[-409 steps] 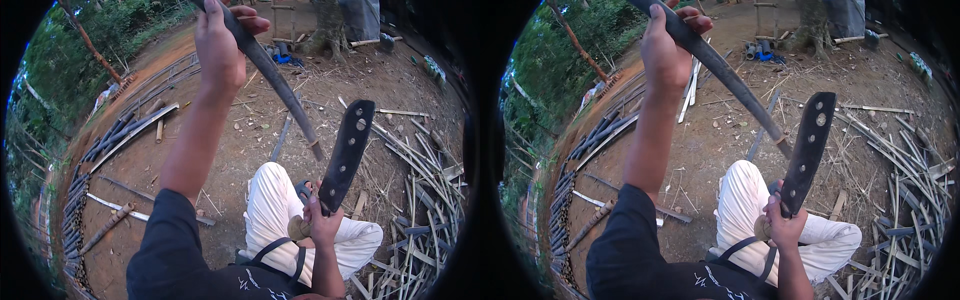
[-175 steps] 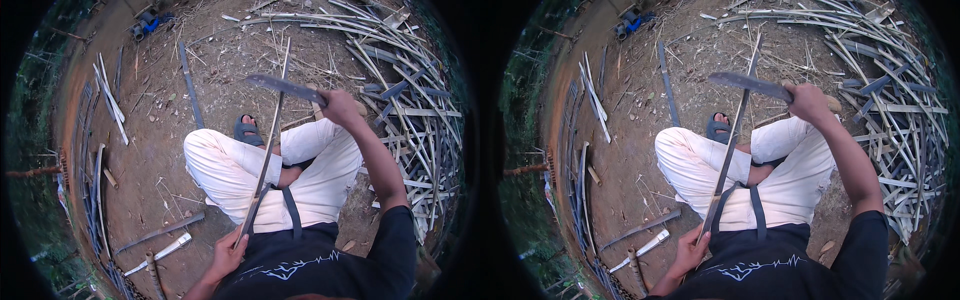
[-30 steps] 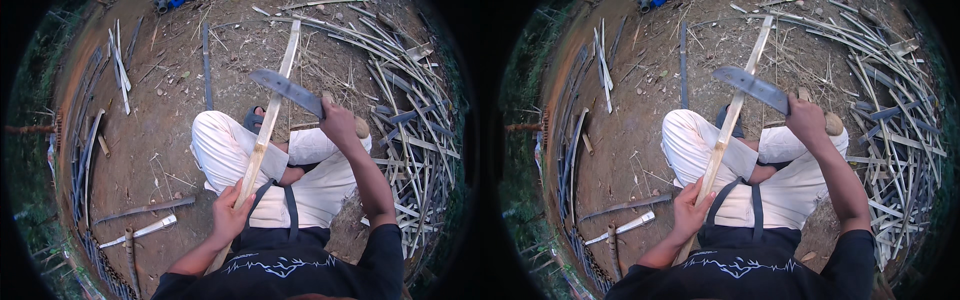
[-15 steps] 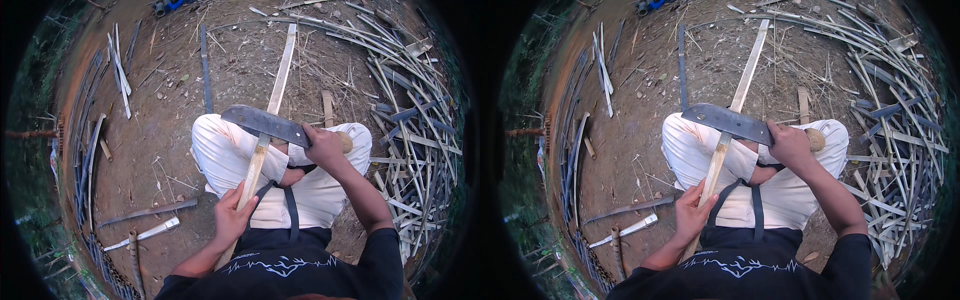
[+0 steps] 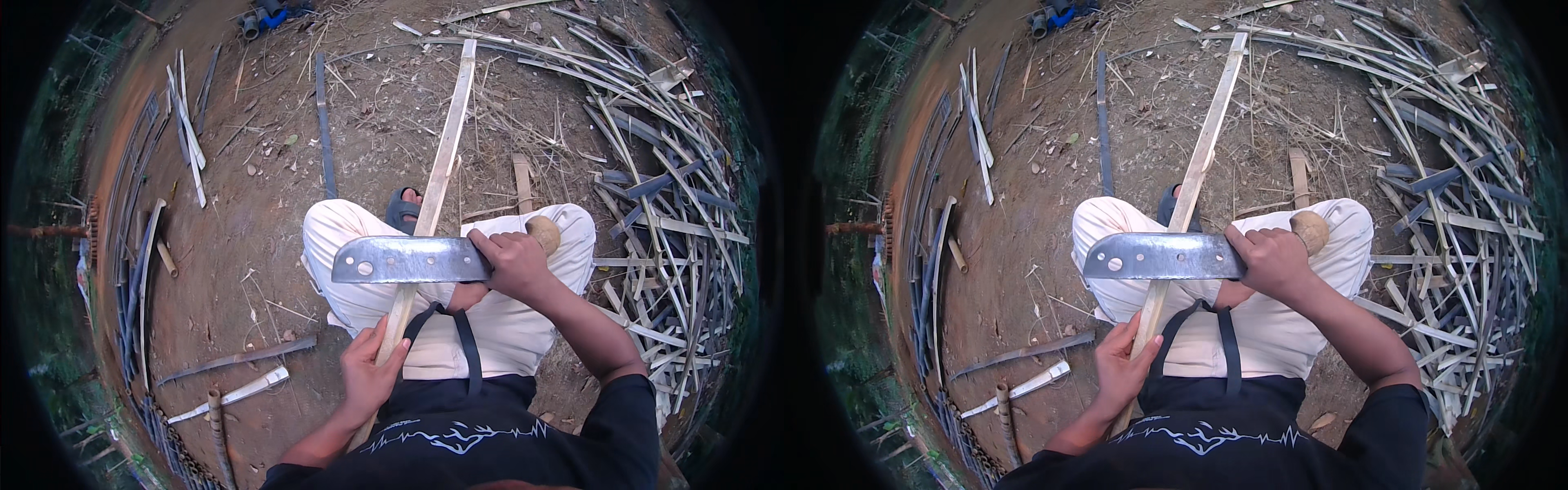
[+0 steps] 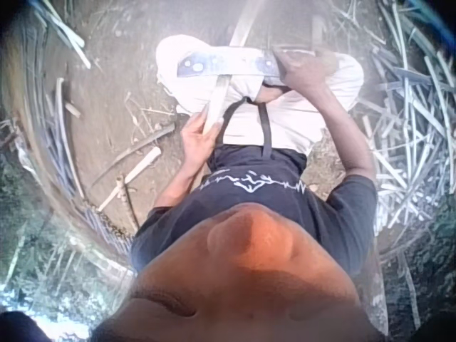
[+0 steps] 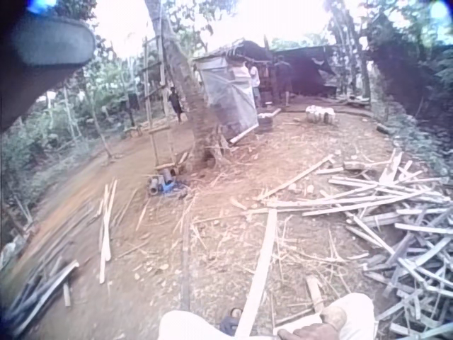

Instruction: The person uses a cleaver-style tool to shave layers from a strip of bamboo while sitting on the ground, periodically flipping and inspecting the strip.

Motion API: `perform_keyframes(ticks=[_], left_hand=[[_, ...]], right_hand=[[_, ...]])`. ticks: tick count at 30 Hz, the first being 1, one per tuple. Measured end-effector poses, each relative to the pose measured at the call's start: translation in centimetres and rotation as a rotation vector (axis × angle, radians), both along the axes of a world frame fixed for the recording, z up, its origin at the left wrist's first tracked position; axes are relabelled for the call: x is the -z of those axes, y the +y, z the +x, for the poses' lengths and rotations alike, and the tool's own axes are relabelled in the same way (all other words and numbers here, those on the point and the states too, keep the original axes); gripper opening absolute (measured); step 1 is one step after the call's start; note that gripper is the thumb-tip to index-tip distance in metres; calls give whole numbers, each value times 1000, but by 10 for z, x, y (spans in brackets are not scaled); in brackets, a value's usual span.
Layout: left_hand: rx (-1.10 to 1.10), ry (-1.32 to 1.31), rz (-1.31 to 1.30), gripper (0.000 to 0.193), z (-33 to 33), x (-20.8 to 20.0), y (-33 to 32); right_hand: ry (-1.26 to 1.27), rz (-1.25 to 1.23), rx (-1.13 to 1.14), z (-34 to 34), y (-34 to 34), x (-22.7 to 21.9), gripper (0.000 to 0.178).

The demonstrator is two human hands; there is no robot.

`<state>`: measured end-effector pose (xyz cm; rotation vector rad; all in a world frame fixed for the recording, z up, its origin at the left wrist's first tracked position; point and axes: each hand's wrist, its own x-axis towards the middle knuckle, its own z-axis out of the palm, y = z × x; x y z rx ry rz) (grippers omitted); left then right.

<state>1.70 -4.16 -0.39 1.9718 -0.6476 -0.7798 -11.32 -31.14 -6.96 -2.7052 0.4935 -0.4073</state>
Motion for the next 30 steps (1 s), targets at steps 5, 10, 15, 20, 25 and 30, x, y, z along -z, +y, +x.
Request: perform_keyframes(ticks=[5, 10, 15, 20, 25, 30], left_hand=[[-15, 64, 28, 49, 5, -15, 32], [-5, 109, -12, 46, 9, -20, 13], [-30, 369, -48, 45, 19, -29, -20], [5, 408, -1, 43, 23, -33, -9], [6, 391, -27, 41, 15, -22, -12], [54, 377, -12, 40, 18, -23, -5]], right_hand=[[110, 101, 441, -10, -92, 28, 29], [-58, 87, 266, -6, -50, 13, 32], [-135, -76, -29, 7, 15, -28, 58], [-184, 3, 263, 7, -51, -9, 37], [-56, -28, 188, 0, -37, -21, 38], [-155, -93, 182, -8, -52, -11, 41]])
